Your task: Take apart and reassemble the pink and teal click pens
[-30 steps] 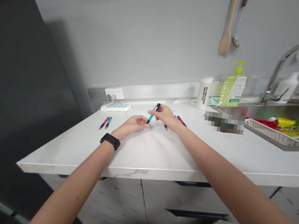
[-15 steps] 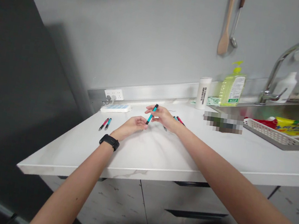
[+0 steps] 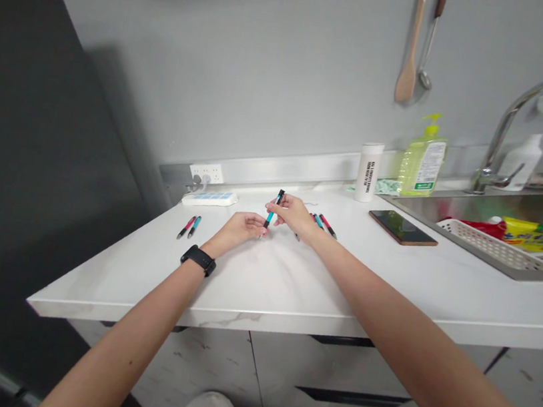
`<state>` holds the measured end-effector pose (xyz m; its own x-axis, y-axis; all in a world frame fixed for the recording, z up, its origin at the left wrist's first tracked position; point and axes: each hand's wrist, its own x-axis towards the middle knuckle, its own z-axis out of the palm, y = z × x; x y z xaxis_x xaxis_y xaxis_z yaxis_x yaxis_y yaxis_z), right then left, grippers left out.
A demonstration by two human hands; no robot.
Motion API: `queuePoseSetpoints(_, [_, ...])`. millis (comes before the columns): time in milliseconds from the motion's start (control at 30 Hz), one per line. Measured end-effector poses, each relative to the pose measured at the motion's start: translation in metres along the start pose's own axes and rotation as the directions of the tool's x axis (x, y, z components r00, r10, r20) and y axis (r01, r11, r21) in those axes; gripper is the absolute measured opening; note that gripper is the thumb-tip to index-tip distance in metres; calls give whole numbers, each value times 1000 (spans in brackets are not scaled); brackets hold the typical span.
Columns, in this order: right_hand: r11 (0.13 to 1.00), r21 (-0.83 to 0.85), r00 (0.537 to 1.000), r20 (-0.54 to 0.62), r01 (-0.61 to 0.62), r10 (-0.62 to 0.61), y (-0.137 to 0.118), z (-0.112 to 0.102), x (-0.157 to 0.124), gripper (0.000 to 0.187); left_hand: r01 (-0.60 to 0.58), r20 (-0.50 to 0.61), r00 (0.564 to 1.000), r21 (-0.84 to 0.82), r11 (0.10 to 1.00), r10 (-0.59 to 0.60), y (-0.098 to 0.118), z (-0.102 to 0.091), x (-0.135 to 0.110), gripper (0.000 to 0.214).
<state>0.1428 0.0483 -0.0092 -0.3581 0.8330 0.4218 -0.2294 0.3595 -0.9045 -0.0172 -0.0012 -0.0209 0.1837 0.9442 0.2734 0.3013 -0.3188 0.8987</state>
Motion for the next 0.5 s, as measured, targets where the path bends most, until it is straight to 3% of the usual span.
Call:
queuePoseSetpoints(100, [999,45,1000,-6,-16,17,-2,-1,-2,23,-6,-40,999,18,1000,7,-1,-1,0,29])
queuePoseSetpoints(267, [985,164,993,115,-48,30,-7,-7,-5,23,-12,9,1000,59,998,11,0,-4,-3,27])
queuePoseSetpoints(500, [1000,15,999,-32,1,-1,0,-3,2,23,7,-4,1000,38,999,-7,2,-4,-4,27])
